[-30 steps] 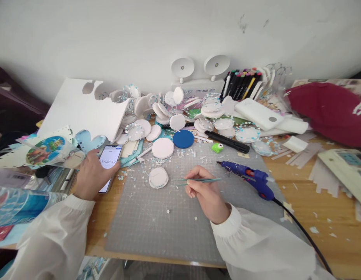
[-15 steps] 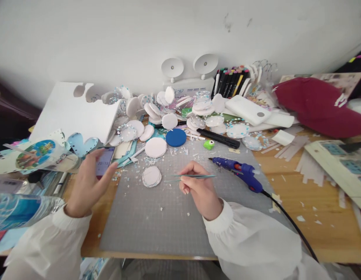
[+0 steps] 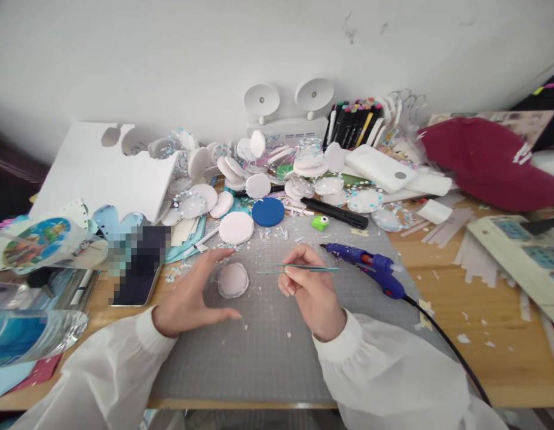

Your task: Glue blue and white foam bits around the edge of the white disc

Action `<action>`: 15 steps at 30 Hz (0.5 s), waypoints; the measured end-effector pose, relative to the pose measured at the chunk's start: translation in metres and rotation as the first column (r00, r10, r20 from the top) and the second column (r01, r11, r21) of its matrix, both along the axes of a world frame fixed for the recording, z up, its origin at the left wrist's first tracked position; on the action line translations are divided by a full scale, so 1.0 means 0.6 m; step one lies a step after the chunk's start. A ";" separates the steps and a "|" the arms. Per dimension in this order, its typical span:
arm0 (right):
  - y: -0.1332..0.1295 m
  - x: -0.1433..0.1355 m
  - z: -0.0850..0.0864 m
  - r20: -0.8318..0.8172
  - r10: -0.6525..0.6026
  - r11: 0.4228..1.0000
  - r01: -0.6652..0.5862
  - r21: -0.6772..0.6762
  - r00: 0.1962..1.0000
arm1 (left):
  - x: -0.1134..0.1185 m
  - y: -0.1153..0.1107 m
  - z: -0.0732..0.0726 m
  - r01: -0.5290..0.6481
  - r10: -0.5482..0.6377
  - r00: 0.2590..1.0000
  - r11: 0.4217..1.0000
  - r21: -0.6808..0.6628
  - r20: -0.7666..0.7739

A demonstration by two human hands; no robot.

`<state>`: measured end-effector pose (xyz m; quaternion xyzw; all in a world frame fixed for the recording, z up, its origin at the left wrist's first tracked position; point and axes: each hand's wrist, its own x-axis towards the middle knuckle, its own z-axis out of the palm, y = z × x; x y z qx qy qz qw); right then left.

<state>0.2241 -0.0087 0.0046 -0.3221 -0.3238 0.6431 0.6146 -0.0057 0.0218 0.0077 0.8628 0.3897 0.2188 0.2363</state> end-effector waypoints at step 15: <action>0.003 -0.007 0.003 0.062 -0.047 0.998 0.049 -0.028 0.997 | -0.066 0.023 0.011 -0.338 0.334 0.941 0.908 0.249 0.061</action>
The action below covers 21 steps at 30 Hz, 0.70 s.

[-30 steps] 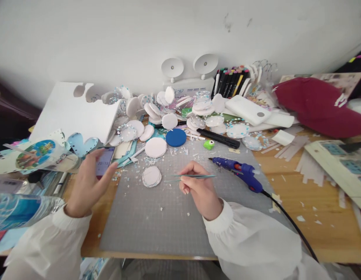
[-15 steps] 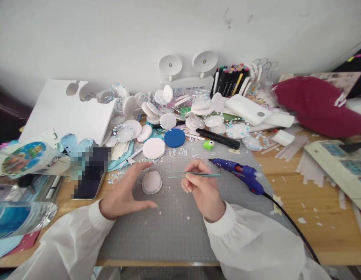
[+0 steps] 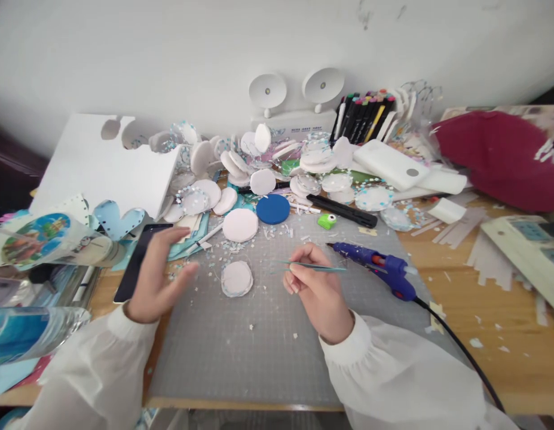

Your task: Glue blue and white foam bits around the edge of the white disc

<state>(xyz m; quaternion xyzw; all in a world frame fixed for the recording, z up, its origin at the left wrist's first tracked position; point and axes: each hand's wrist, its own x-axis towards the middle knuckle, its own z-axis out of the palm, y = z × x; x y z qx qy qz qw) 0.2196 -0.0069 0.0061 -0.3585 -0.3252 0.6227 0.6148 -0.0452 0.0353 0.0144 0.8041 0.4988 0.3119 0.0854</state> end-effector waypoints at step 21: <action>0.040 -0.002 -0.026 0.610 -0.291 0.955 0.185 0.232 0.737 | 0.032 -0.034 -0.031 0.373 -0.351 0.928 0.852 -0.367 0.129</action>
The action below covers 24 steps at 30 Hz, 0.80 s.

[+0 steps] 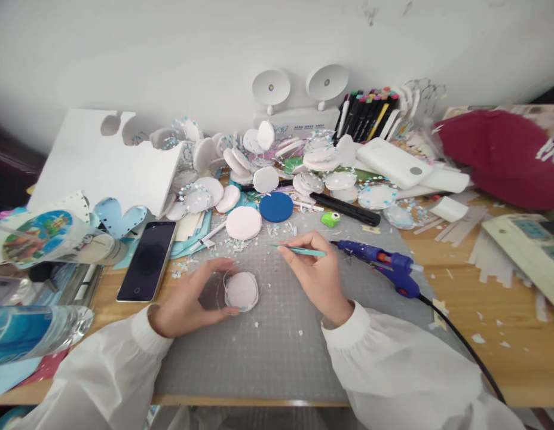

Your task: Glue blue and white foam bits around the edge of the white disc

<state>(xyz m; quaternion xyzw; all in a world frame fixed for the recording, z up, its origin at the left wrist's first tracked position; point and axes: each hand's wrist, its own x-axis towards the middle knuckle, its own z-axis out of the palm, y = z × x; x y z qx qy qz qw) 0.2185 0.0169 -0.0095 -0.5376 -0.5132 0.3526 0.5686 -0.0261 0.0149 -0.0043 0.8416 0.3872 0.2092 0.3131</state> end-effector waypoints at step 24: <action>0.028 -0.011 -0.007 0.253 0.029 0.990 -0.063 0.126 0.967 | 0.001 -0.001 -0.004 -0.013 0.013 0.997 1.000 -0.001 0.074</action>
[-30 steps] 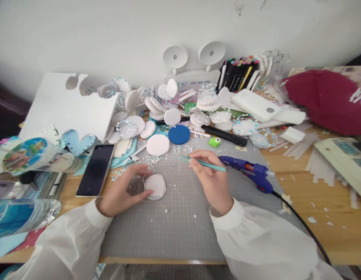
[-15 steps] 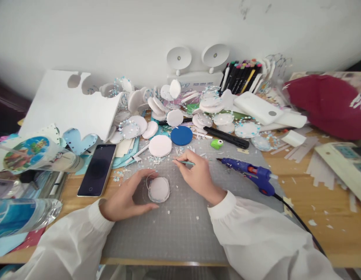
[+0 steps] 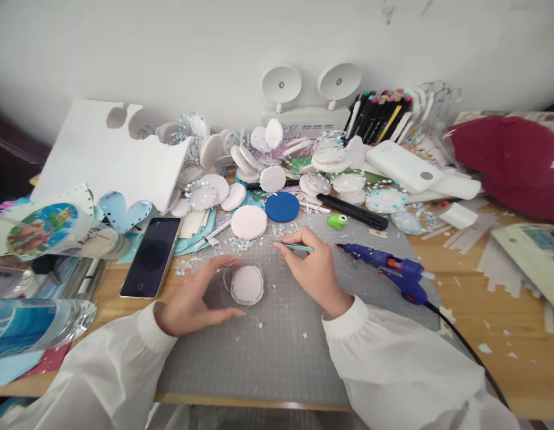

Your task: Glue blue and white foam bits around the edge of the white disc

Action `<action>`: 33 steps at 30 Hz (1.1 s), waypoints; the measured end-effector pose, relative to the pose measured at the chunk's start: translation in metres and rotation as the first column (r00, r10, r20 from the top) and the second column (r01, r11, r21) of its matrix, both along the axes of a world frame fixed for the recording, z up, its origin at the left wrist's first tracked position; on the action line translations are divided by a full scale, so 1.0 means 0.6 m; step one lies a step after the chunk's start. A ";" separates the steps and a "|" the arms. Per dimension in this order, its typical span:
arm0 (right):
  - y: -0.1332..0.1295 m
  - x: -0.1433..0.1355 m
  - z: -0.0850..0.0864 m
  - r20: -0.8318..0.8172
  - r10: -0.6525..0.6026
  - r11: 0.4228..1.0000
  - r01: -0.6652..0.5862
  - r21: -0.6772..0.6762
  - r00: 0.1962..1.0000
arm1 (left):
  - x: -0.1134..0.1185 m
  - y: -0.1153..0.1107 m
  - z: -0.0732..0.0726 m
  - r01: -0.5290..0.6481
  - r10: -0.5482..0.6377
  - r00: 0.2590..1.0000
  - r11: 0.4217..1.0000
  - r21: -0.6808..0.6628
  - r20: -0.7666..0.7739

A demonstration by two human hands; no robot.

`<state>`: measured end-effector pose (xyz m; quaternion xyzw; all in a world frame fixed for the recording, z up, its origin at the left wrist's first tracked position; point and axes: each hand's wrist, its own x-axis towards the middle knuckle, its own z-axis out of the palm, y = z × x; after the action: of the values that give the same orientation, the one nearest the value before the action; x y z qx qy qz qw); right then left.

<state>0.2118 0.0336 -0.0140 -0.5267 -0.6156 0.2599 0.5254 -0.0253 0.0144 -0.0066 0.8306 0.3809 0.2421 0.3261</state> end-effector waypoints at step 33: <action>-0.063 0.028 0.044 -0.381 0.040 0.991 0.013 0.135 0.924 | 0.016 0.009 -0.002 -0.120 0.118 0.992 0.991 -0.051 -0.051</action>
<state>0.2288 -0.0044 0.0121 -0.4248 -0.5208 0.3194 0.6680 -0.0156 0.0199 -0.0078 0.8028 0.4440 0.2307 0.3243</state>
